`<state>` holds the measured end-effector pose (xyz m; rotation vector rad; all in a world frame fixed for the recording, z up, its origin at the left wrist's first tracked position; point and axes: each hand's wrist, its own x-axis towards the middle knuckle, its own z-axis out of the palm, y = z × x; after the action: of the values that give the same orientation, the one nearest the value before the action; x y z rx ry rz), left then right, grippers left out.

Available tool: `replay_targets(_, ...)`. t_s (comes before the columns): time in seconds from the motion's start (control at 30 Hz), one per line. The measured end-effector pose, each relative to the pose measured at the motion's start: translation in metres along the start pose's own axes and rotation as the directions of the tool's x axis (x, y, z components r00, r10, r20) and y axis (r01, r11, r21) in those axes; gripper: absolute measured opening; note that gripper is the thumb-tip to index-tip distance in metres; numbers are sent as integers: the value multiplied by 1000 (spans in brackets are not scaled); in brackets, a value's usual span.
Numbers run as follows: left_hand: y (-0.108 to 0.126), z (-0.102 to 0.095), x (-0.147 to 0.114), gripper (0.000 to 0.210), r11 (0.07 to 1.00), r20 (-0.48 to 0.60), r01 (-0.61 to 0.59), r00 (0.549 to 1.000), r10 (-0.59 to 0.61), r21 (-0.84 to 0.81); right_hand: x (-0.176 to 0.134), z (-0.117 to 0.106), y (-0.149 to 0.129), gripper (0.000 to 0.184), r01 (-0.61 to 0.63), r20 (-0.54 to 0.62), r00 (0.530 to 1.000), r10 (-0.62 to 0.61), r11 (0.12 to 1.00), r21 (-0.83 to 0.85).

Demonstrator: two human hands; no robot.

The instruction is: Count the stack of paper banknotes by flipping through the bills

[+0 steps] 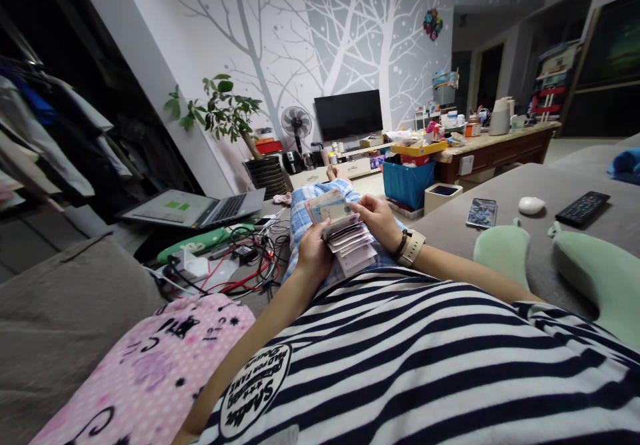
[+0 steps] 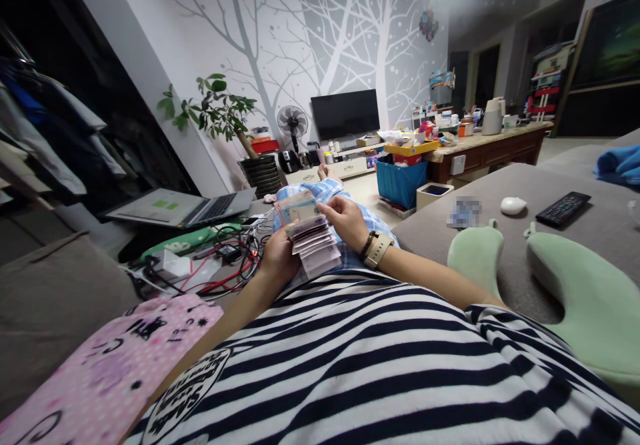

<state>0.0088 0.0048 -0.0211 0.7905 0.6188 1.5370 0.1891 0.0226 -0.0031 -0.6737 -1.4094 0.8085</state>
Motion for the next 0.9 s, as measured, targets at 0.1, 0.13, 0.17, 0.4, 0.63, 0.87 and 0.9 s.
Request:
replay_targets(0.1,3,1,-4,32,1000,-4,-10,1000,10,27,2,0,1,75,-30,31,999,30,999,-14)
replay_targets(0.13,4,1,-5,32,999,-11,-14,1000,14,35,2,0,2,75,-32,49,998,32,999,-15)
replay_targets(0.17,5,1,-5,32,999,-17,-14,1000,15,42,3,0,2,76,-31,61,998,32,999,-15)
replay_targets(0.4,3,0,3,21,1000,-54,14,998,-15,-17,4,0,3,77,-5,87,996,5,1000,-3)
replay_targets(0.63,3,-2,8,27,1000,-71,-1,997,0,-18,-1,1,-6,80,50,107,993,-53,998,29)
replay_targets(0.87,1,-7,12,22,999,-58,-19,998,21,34,-4,2,-9,76,47,108,993,-53,997,57)
replay_targets(0.9,0,-7,13,21,999,-58,-17,998,19,35,-4,2,-9,77,48,112,992,-55,997,67)
